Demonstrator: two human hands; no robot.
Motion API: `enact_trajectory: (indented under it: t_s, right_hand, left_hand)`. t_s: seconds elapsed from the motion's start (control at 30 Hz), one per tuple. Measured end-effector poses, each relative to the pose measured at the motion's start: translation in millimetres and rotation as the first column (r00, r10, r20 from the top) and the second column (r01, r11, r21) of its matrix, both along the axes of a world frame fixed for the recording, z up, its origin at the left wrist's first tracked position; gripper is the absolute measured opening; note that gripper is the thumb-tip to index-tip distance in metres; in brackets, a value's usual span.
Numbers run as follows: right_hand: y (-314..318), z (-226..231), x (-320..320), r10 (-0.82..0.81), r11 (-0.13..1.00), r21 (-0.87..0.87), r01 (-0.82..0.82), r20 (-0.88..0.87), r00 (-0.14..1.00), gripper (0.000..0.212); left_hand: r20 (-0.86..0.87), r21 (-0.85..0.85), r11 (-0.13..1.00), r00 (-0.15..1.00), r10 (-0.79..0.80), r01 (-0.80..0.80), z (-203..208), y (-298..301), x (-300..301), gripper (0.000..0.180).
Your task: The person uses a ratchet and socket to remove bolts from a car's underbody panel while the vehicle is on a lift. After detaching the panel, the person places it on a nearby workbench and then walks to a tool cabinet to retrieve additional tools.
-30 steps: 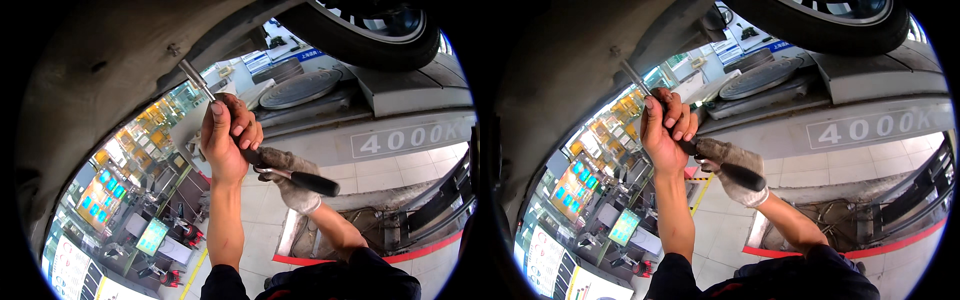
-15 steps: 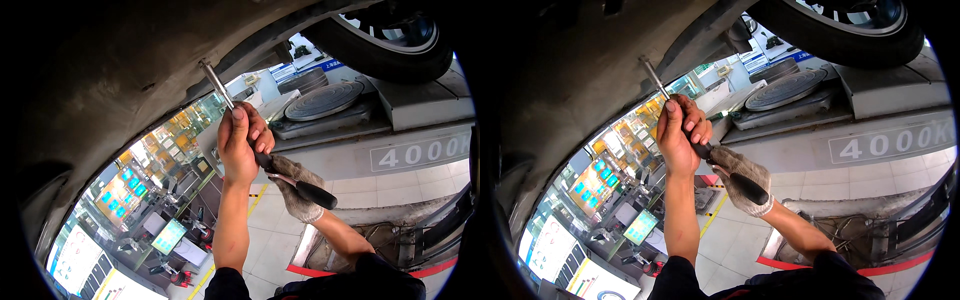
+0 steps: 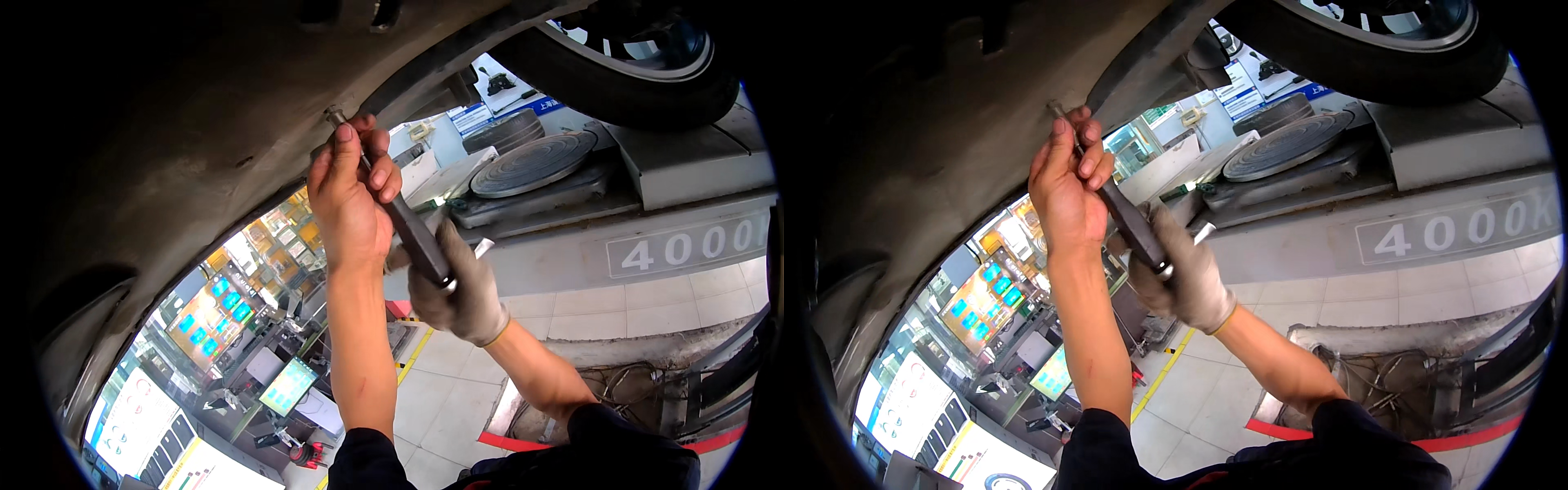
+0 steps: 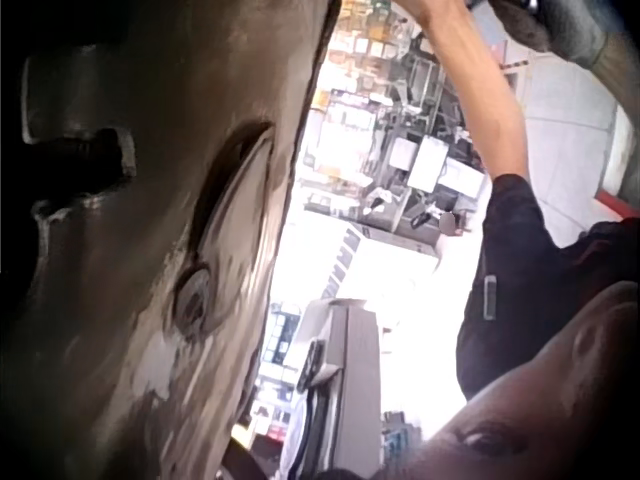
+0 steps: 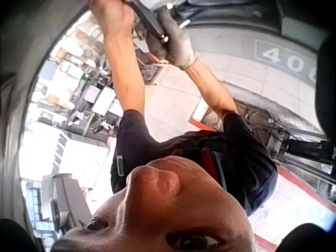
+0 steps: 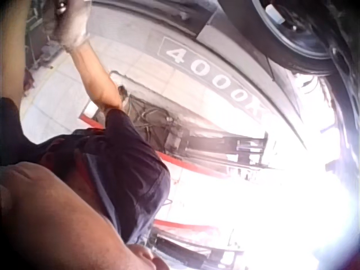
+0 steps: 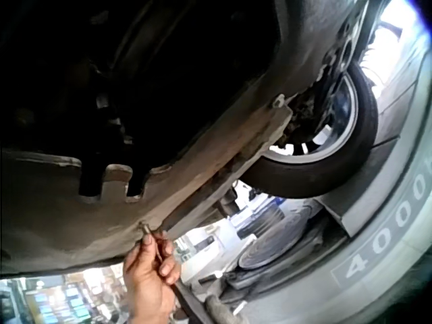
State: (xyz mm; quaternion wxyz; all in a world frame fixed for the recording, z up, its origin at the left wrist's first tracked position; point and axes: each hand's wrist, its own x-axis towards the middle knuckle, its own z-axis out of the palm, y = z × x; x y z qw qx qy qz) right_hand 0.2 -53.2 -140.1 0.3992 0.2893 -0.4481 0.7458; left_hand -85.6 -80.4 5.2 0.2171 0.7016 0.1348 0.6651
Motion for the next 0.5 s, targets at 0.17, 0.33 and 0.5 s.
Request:
enact_trajectory:
  t_s: [0.17, 0.33, 0.5]
  right_hand:
    - [17, -2, -17, -0.744, 0.602, 0.179, 0.778, -0.230, 0.628, 0.033]
    - [21, -3, -24, -0.928, 0.315, 0.143, 0.938, -0.162, 0.336, 0.050]
    - [22, -1, -25, -0.920, -0.263, 0.071, 0.962, -0.319, -0.228, 0.053]
  left_hand:
    - [0.093, 0.001, 0.995, 0.991, 0.095, -0.095, -1, 3, 7, 0.024]
    - [0.064, 0.014, 0.989, 0.987, 0.145, -0.146, 11, 0, 15, 0.021]
    - [0.083, 0.052, 0.971, 0.970, 0.227, -0.232, 11, 6, 13, 0.019]
